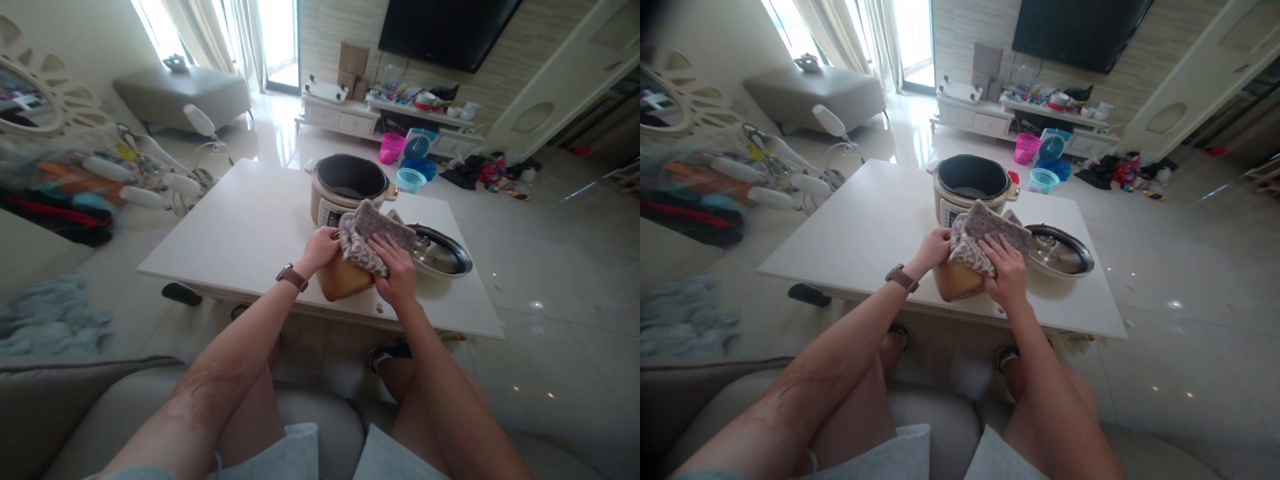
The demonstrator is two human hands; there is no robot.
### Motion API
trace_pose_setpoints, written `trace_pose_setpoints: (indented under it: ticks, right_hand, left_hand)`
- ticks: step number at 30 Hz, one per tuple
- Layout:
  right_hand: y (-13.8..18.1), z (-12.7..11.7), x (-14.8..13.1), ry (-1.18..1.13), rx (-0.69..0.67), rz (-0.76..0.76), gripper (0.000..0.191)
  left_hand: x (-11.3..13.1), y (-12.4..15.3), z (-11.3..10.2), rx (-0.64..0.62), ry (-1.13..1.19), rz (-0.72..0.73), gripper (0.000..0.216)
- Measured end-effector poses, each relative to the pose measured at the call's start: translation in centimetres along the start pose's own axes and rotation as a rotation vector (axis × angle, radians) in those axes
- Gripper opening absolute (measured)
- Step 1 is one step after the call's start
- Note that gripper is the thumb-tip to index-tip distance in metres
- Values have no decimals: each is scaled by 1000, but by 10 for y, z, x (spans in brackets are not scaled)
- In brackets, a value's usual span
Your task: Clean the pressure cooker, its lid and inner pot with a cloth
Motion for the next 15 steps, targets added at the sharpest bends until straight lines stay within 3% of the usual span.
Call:
trace_pose_setpoints:
  ticks: [3,7,10,15]
  right_hand:
    - [-2,-3,-15,127,-61,-103,63]
    - [-4,-2,-1,66,14,-1,62]
    - [-3,-3,23,-73,133,167,55]
    - [3,4,67,-294,313,604,41]
  left_hand:
    - [-3,-2,1,16,-18,3,19]
    - [-14,1,-1,-62,94,70,40]
    - [-25,5,0,-141,198,8,59]
    - [-32,7,11,-185,297,-66,70]
Point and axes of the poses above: each hand's wrist, its own y-axis away from the middle knuckle, its own z-axis out of the palm, x = y × z, the point moved 1 cm from there along -y, towards the middle knuckle, and after that the axes turned 3 degrees about -x, right-handed, at the moved point
